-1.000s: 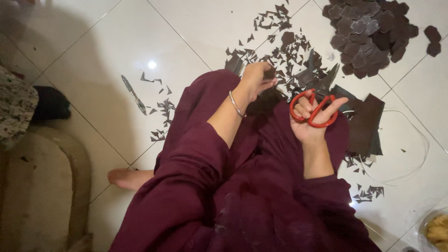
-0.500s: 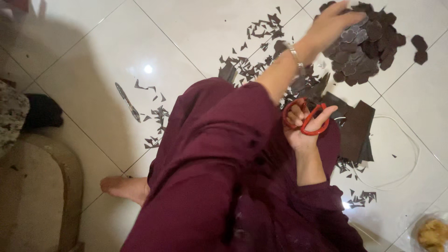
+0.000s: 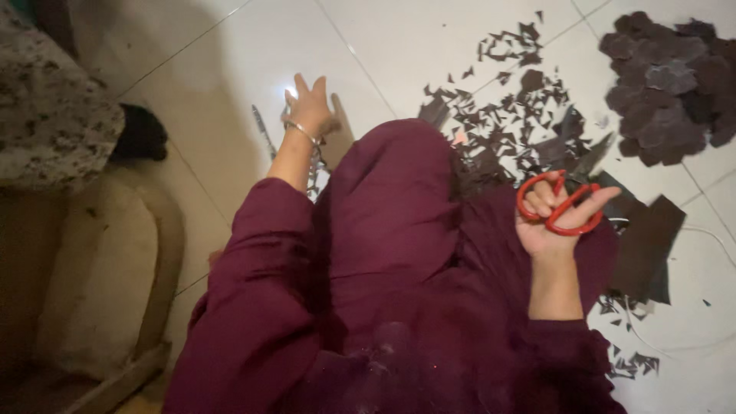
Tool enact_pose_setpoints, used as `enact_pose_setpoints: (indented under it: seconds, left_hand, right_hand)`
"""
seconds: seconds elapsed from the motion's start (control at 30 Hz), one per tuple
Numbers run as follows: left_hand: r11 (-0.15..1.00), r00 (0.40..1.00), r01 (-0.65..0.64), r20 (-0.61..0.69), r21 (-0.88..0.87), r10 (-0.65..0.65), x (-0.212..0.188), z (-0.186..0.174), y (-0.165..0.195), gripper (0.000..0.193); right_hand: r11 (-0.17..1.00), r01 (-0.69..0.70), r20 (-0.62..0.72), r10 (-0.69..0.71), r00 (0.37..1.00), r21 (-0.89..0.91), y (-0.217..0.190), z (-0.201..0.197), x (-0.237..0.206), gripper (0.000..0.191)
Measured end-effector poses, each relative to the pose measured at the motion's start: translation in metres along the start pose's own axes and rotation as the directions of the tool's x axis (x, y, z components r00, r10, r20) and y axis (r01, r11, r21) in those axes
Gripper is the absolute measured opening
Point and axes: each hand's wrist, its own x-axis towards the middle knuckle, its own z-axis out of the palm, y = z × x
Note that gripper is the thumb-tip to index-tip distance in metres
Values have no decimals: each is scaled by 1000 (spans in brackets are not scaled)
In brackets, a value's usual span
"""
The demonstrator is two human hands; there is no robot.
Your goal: The person sits on the floor and uses red-handled scissors to cut small, dark, flower-shaped pieces from a larger sheet of material. They repeatedly pick up pieces, trim the edges, and place the finished shapes into a growing pile on the floor.
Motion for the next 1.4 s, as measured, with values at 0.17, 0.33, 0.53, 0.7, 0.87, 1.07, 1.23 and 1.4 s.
enact_pose_setpoints:
  seconds: [0.17,0.33,0.53,0.7,0.87,1.07,1.23,1.4]
  left_hand:
    - [999,996,43,-78,0,-43,-42,22,-41,102]
    - [967,914,-213,-379,-142,146,-40,61,-75,69]
    - [864,936,-158,-351,-478,-24,-15,70,-88,26]
    - [831,837,-372,-536,-414,107,-14,64,-85,32]
    - [894,886,-393,-349,-213,306,-18,52,-42,28]
    - [667,620,-713,-637,-216,458,-41,39,106,39]
    - [779,782,-619,-3,99,623,-104,75,242,51]
    - [664,699,-706,393,247,597,-112,137,258,46]
  right_hand:
    - [998,-2,-75,-2,997,-60,-13,-10,2,87]
    - [997,-14,-54,10,998,-76,-19,-14,6,86]
    - [993,0,-80,-10,997,-122,-20,-12,8,84]
    - [993,3,-103,-15,995,-119,-20,-9,7,85]
    - [993,18,-94,-29,995,-115,-16,-3,2,81]
    - [987,44,-100,-60,993,-152,-14,2,1,81]
    - [986,41,-55,-51,997,-163,-14,-4,1,76]
    - [987,30,-29,-35,999,-156,-13,-7,2,75]
